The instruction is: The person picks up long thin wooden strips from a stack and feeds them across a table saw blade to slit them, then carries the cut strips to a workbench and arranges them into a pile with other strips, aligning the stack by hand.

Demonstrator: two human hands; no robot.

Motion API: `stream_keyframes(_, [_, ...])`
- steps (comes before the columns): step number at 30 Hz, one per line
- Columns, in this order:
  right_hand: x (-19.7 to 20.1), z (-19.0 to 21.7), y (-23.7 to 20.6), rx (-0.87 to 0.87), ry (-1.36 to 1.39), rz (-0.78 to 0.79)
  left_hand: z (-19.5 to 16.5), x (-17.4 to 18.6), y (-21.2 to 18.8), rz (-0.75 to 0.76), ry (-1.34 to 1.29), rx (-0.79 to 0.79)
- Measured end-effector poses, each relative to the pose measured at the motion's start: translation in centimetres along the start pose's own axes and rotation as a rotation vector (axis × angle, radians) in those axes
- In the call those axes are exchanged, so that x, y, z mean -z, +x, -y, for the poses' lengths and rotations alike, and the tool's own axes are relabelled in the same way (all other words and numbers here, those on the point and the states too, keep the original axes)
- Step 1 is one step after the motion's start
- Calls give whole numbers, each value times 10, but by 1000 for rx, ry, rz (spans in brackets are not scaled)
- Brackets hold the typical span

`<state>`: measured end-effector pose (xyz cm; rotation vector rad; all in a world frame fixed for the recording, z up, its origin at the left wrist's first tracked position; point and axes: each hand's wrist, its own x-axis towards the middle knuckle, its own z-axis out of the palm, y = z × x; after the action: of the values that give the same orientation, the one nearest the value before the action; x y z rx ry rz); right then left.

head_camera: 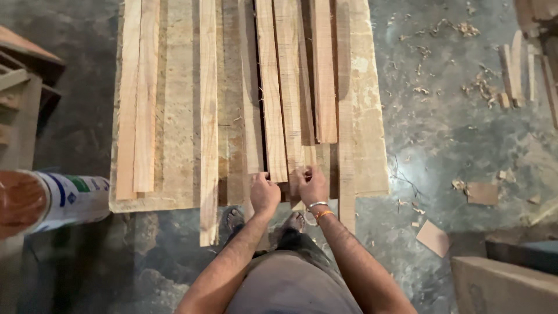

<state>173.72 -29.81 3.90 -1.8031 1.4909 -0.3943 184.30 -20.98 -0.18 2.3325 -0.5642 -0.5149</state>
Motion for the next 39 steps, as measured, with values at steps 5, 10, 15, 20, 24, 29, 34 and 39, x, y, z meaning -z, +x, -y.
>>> stream_keyframes(5, [24, -5, 58, 47, 58, -276, 1, -16, 0, -85, -44, 45])
stream_keyframes(10, [27, -1, 127, 309, -221, -476, 8, -26, 4, -161, -48, 22])
stream_keyframes(15, [69, 36, 118, 109, -73, -286, 12, -28, 9, -183, -15, 10])
stream_keyframes(20, [168, 138, 72, 280, 438, -512, 6, -26, 12, -117, -12, 139])
stream_keyframes(24, [228, 216, 58, 534, 1117, -322, 3, -23, 15, -85, -22, 129])
stream_keyframes(29, [252, 262, 52, 621, 1306, -173, 8, -21, 15, -83, -30, 61])
stream_keyframes(34, [249, 254, 56, 607, 1309, -165, 9, -20, 16, -88, -30, 16])
stream_keyframes(39, [238, 220, 54, 642, 1267, -86, 5, -18, 13, -77, -38, 47])
